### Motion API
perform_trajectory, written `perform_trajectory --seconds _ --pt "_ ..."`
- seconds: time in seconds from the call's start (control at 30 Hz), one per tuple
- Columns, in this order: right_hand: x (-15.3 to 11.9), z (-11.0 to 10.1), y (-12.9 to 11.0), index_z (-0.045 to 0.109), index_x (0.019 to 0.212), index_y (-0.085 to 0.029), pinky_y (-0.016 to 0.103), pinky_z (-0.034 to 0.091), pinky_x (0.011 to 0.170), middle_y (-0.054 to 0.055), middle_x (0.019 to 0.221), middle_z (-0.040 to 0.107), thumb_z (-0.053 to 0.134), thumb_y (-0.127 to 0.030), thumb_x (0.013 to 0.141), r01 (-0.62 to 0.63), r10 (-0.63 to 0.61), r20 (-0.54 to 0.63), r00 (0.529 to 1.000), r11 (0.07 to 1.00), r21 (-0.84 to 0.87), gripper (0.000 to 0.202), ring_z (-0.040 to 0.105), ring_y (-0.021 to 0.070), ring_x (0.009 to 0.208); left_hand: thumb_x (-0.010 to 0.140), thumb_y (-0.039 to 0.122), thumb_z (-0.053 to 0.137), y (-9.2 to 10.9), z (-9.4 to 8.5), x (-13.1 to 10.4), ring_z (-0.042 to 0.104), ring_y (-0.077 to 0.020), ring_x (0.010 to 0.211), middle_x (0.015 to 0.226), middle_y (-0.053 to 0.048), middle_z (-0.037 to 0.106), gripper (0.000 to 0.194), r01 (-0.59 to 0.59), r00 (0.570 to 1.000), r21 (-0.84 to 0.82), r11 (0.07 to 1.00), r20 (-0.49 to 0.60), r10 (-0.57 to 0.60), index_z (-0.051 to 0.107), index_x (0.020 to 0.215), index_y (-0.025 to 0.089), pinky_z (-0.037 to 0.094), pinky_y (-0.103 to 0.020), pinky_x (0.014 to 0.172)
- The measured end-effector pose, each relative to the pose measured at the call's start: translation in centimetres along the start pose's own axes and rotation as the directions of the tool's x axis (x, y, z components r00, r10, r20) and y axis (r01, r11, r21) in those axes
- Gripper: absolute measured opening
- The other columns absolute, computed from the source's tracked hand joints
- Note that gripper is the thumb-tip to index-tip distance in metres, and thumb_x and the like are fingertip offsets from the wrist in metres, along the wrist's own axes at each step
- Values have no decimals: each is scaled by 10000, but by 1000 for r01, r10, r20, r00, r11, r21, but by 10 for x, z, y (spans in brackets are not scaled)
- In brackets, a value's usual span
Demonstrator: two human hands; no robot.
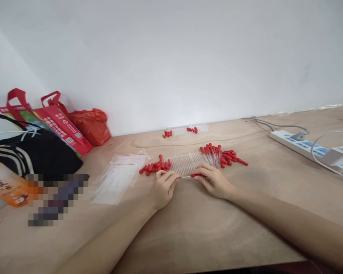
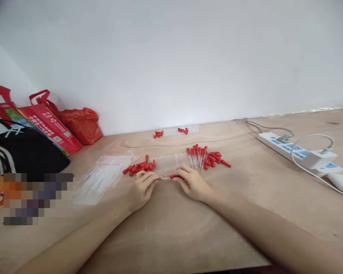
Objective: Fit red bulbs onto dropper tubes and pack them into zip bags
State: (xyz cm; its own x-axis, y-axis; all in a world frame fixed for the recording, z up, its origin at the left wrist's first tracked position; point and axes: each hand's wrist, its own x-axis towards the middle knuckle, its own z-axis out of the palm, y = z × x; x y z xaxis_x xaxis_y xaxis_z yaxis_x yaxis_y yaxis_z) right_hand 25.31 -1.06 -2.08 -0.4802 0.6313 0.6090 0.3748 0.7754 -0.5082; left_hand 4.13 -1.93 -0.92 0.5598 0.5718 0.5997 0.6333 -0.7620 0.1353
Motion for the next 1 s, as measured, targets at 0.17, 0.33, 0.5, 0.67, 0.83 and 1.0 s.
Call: perform_trajectory --seconds 0.17,0.33,0.5,0.67,0.83,1.0 --pt "0 0 -1 551 960 -184 266 456 689 64 891 559 398 -174 853 0 0 37 999 1000 2 188 537 132 788 844 114 378 -1 -1 0 524 -117 741 825 -8 620 175 6 1000 -24 1000 25 -5 532 904 174 310 -291 760" --pt "0 0 0 551 950 -180 269 452 686 64 877 562 402 -176 850 12 -11 34 999 1000 -24 180 533 136 782 853 131 369 0 0 0 538 -113 753 820 -4 627 175 21 1000 -23 1000 6 -20 529 904 178 301 -298 781" --pt "0 -1 -1 541 940 -173 260 447 655 64 850 553 402 -161 844 32 -32 23 999 999 -27 169 525 134 752 854 151 391 1 5 3 539 -111 744 819 -8 627 177 -17 1000 -30 999 -17 16 544 937 181 290 -304 768" --pt "-1 -2 0 540 904 -156 252 447 645 66 811 536 432 -179 835 35 -35 1 999 999 1 131 515 131 731 869 222 396 -2 10 8 532 -100 649 737 1 632 192 -38 999 -31 999 -41 36 579 918 190 282 -302 703" --pt "-2 -1 2 554 860 -158 241 447 629 65 796 554 446 -195 832 29 -29 -4 1000 1000 1 117 525 126 703 870 221 400 -2 11 10 536 -94 635 714 5 638 194 -67 997 -48 997 -44 65 587 906 184 272 -301 684" --pt "-3 0 3 544 865 -169 232 445 610 49 764 589 431 -209 844 50 -50 -4 999 999 7 122 539 119 677 867 190 397 0 11 9 540 -81 611 734 9 653 187 -93 996 -49 994 -19 92 580 906 180 256 -305 676"
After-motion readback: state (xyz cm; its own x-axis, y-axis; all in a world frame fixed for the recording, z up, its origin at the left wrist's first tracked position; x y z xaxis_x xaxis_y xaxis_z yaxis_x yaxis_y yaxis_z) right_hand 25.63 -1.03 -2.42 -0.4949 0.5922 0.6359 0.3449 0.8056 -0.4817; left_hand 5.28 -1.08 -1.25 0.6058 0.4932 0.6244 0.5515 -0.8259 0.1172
